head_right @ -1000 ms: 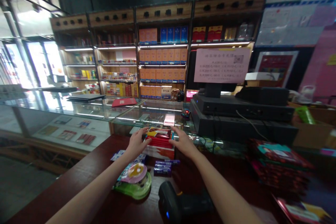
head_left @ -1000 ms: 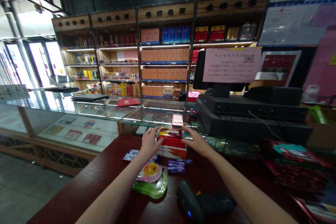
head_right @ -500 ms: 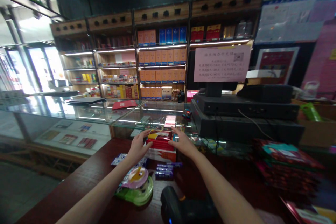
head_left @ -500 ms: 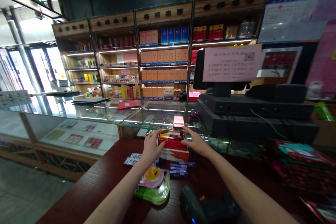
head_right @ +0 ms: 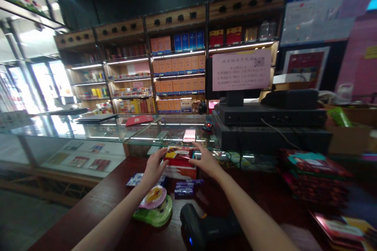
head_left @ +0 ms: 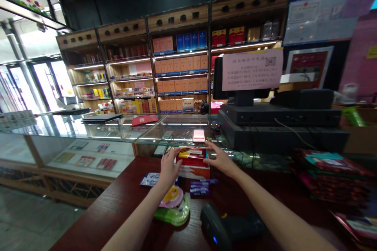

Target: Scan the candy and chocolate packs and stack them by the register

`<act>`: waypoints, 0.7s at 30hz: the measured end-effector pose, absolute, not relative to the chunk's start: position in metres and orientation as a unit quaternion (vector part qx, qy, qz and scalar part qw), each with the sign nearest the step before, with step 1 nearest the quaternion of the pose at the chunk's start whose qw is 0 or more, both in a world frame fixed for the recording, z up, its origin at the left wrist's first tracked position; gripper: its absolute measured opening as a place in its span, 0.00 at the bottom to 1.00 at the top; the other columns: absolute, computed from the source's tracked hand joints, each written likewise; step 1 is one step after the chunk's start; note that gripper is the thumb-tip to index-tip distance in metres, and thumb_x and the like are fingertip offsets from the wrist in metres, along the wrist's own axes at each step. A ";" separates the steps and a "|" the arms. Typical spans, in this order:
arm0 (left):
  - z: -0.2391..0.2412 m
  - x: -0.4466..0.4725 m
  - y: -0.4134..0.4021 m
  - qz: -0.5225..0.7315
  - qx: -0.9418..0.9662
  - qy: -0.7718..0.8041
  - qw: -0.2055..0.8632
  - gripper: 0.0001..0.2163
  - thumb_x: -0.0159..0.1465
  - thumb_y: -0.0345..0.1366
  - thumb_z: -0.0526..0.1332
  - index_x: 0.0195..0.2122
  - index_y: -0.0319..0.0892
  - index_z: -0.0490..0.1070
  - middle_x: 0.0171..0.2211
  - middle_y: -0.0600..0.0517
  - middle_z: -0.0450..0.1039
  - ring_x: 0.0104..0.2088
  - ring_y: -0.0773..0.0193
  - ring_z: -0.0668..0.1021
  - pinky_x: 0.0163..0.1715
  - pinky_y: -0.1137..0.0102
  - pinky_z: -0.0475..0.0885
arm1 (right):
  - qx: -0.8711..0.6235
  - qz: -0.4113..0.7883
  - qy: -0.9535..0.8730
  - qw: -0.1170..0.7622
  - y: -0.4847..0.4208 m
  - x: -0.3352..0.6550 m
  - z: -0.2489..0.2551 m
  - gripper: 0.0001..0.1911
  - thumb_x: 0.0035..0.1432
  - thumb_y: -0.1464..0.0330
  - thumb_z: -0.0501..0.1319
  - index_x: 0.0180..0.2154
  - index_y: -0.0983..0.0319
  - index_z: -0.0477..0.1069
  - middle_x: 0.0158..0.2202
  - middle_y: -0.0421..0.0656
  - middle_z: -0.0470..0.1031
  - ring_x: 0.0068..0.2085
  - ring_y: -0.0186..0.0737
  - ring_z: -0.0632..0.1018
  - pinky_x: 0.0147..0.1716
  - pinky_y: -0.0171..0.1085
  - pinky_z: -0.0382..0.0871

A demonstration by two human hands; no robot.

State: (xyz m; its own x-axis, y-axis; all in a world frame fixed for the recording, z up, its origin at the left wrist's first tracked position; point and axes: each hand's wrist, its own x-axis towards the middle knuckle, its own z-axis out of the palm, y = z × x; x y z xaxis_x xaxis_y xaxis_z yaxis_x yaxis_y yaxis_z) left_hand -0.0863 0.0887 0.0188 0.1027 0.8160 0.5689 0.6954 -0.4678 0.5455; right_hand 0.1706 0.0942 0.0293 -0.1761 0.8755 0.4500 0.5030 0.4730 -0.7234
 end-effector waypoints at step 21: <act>0.011 -0.038 0.042 0.496 0.757 0.412 0.106 0.19 0.63 0.30 0.60 0.56 0.47 0.67 0.55 0.47 0.73 0.56 0.55 0.74 0.60 0.51 0.63 | -0.431 0.369 -0.614 0.549 0.022 0.221 0.015 0.42 0.44 0.61 0.73 0.60 0.56 0.63 0.51 0.47 0.78 0.54 0.50 0.77 0.61 0.53 0.64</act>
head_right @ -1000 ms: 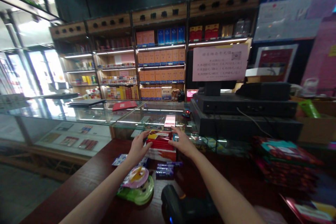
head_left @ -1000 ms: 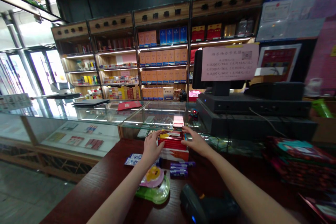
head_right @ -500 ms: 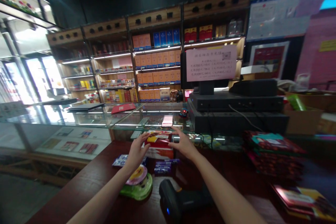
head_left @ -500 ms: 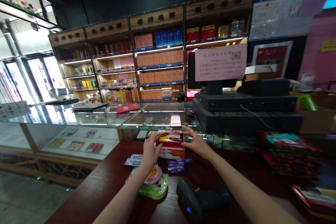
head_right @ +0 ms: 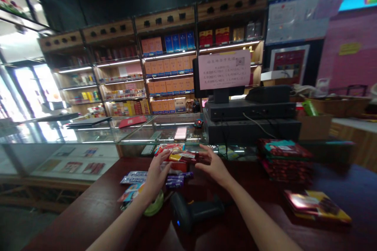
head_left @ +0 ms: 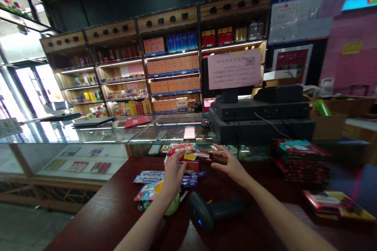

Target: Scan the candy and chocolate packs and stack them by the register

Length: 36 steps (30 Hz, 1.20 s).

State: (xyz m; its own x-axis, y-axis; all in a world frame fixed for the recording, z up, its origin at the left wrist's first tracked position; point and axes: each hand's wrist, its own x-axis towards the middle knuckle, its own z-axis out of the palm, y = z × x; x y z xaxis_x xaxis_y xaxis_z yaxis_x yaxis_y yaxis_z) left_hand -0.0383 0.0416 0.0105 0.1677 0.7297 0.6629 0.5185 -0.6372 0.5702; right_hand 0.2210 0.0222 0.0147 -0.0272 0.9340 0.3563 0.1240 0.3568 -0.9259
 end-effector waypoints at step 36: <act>0.007 -0.017 0.031 0.374 0.841 0.338 -0.196 0.32 0.65 0.32 0.61 0.68 0.47 0.52 0.54 0.48 0.73 0.59 0.55 0.71 0.68 0.49 0.49 | -0.554 0.543 -0.382 0.503 -0.035 0.227 0.020 0.22 0.56 0.51 0.66 0.44 0.59 0.69 0.29 0.40 0.77 0.33 0.42 0.85 0.26 0.30 0.70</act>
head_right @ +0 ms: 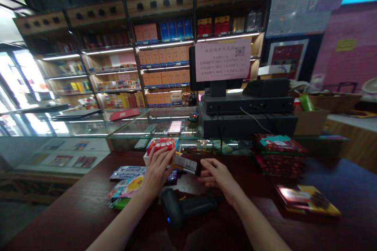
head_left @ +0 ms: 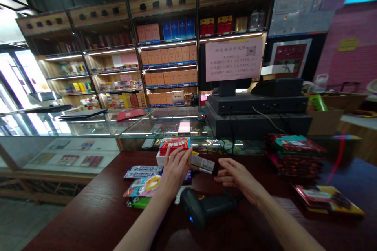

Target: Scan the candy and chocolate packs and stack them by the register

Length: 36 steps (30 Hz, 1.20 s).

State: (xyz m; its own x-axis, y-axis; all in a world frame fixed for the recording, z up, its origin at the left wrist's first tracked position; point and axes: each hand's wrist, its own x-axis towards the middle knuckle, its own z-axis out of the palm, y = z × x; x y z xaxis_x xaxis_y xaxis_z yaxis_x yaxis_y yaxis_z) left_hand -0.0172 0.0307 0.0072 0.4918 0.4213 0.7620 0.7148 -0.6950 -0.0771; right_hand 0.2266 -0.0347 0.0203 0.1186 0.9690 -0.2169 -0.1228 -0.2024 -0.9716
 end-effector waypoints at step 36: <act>0.024 -0.041 0.018 -0.367 -0.801 -0.436 0.182 0.32 0.59 0.31 0.67 0.64 0.48 0.60 0.56 0.45 0.71 0.59 0.49 0.70 0.68 0.41 0.44 | -0.477 0.251 -0.827 0.157 -0.059 0.222 0.004 0.47 0.44 0.70 0.69 0.66 0.48 0.58 0.54 0.43 0.73 0.52 0.51 0.73 0.54 0.46 0.63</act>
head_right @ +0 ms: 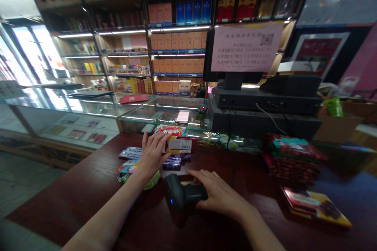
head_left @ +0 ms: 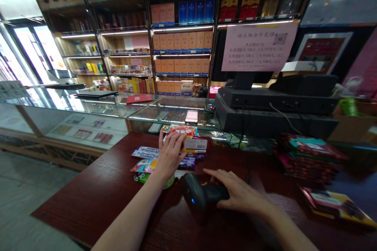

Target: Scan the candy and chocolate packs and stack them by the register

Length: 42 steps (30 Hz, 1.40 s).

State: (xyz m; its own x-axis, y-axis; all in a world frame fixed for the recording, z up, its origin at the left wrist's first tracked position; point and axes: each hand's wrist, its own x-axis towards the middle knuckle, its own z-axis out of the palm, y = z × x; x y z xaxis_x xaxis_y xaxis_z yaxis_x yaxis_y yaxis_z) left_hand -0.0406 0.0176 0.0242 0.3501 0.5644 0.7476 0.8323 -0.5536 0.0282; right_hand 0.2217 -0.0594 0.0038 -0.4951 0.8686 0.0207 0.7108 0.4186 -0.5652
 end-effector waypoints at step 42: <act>0.016 -0.046 0.027 -0.374 -0.759 -0.489 0.213 0.29 0.59 0.30 0.66 0.61 0.45 0.63 0.54 0.44 0.73 0.57 0.50 0.72 0.67 0.43 0.45 | -0.452 0.301 -0.763 0.351 -0.060 0.258 0.033 0.41 0.57 0.68 0.61 0.69 0.55 0.49 0.54 0.45 0.75 0.44 0.41 0.78 0.48 0.41 0.71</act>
State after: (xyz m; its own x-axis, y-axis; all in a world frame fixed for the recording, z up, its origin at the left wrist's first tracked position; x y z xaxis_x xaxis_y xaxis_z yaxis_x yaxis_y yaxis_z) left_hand -0.0460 0.0270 0.0159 0.2415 0.5829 0.7758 0.9014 -0.4308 0.0431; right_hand 0.2581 -0.0595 0.0332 -0.3458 0.9004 0.2640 0.4778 0.4112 -0.7763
